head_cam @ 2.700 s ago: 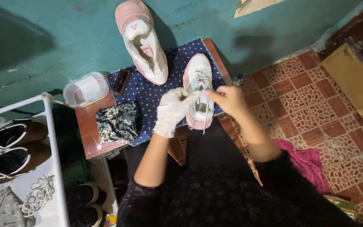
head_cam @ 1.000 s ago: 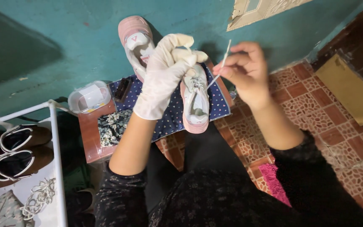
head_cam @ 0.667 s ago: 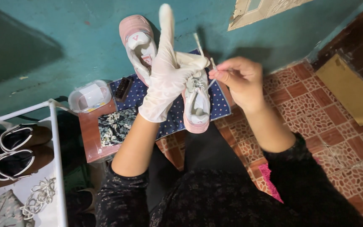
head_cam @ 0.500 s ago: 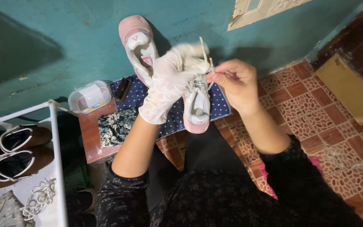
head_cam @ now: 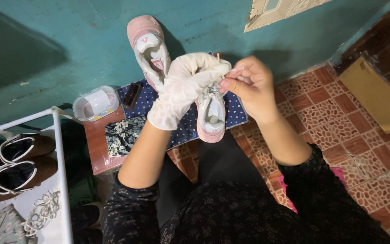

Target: The person wipes the upper and laces of a pink and white sneaker with a patterned cloth while seated. They then tie the laces and place the shoe on a small table.

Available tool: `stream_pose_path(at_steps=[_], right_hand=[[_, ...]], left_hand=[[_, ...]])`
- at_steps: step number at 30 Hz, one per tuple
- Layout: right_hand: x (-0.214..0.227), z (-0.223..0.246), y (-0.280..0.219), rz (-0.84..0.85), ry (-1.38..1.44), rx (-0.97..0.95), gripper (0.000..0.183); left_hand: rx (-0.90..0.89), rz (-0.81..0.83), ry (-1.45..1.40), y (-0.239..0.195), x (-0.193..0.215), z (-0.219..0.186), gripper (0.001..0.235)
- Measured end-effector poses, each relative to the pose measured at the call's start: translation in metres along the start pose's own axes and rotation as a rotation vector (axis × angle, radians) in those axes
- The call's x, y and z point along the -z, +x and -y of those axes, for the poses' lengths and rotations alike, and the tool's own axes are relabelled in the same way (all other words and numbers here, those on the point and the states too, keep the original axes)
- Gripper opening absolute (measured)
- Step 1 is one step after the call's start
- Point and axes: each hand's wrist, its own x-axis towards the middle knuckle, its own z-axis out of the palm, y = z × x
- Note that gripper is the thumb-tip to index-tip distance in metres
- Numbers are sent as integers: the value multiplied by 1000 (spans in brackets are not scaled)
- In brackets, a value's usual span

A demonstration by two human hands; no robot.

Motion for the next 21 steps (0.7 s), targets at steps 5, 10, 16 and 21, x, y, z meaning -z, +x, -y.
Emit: stream_pose_path(at_steps=[5, 10, 16, 21], right_hand=[[14, -13, 12, 82, 348, -288, 19], [27, -28, 14, 372, 211, -451, 18], [40, -26, 29, 574, 403, -439, 19], [37, -5, 36, 511, 437, -238, 12]], left_hand=[[-45, 77, -91, -12, -5, -17, 10], [-10, 50, -40, 8, 1, 1, 9], [5, -16, -80, 22, 2, -13, 17], [-146, -7, -189, 36, 2, -4, 45]])
